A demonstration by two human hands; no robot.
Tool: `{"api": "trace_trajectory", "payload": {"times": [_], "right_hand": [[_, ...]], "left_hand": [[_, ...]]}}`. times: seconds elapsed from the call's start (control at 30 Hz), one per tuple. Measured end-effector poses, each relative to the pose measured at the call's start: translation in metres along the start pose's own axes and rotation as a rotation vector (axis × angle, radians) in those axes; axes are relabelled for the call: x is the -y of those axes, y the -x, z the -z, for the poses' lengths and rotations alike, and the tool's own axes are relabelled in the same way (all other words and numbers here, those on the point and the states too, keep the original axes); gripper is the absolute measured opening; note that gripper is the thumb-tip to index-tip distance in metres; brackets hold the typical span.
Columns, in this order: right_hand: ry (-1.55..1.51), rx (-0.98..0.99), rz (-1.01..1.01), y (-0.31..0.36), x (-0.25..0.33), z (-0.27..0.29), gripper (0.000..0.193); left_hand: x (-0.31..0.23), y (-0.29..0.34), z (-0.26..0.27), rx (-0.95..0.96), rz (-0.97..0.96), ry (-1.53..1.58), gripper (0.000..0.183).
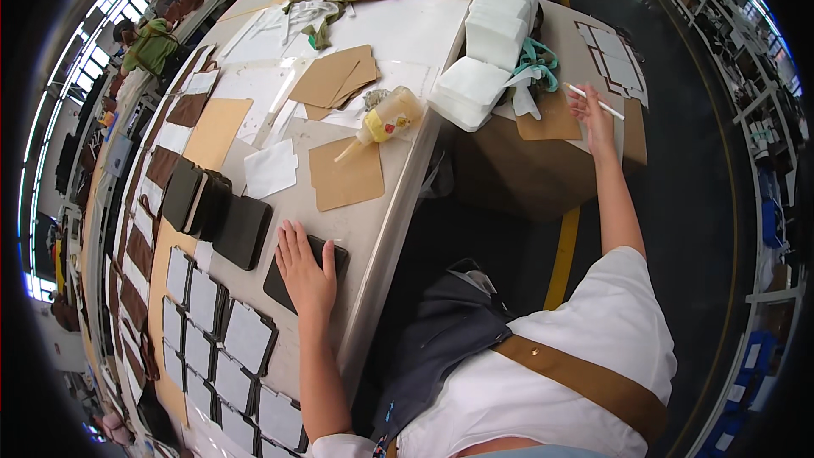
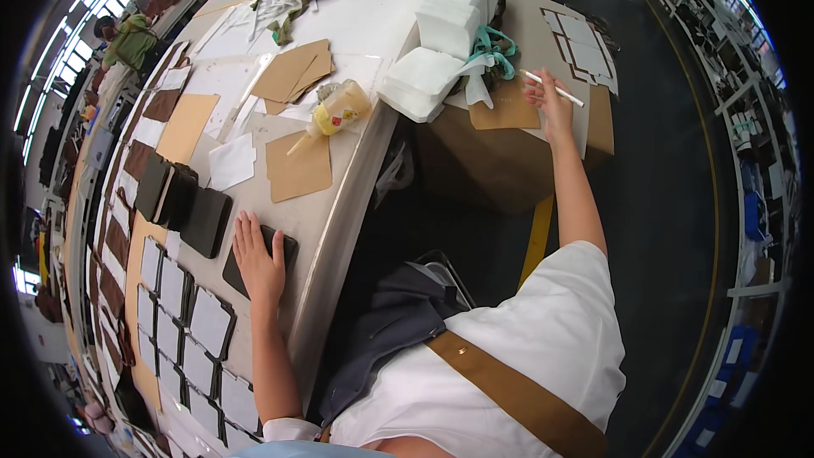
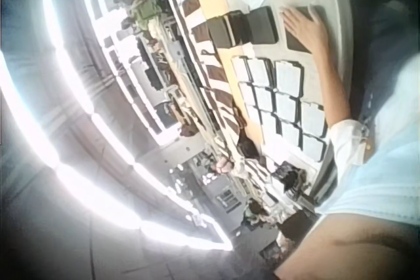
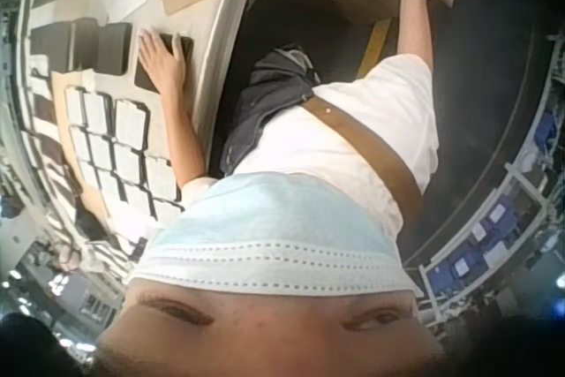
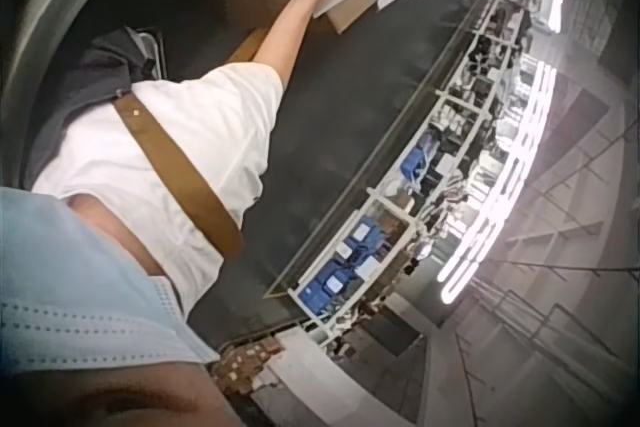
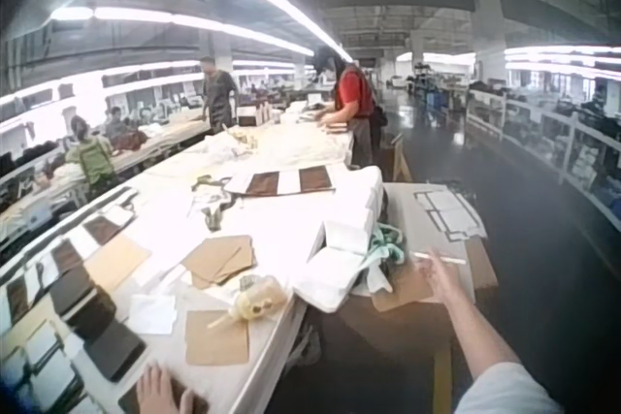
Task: The person stacks dark rectangular pads and aligns them on a table. They apply glue from a bottle to the edge of a pad and attach a white sheet to it. The person also writes on a piece of cardboard with a pen.
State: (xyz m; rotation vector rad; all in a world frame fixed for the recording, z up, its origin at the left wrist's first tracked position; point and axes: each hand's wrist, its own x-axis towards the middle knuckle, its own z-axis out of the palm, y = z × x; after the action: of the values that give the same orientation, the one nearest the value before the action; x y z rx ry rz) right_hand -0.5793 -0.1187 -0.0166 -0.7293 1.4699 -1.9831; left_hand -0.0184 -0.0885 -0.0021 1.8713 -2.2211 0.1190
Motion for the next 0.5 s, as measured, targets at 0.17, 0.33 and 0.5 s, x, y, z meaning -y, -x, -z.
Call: {"api": "trace_trajectory", "payload": {"times": [0.17, 0.33, 0.5], "right_hand": [[0.070, 0.045, 0.053, -0.024, -0.035, 0.023, 0.023], [0.237, 0.027, 0.178, -0.003, -0.032, 0.003, 0.021], [0.438, -0.047, 0.292, -0.007, -0.039, 0.001, 0.037]], "left_hand": [[-0.002, -0.001, 0.002, 0.005, -0.001, 0.008, 0.065], [-0.001, 0.000, 0.001, 0.009, 0.003, -0.004, 0.064], [-0.002, -0.001, 0.002, 0.018, 0.008, 0.010, 0.063]]}}
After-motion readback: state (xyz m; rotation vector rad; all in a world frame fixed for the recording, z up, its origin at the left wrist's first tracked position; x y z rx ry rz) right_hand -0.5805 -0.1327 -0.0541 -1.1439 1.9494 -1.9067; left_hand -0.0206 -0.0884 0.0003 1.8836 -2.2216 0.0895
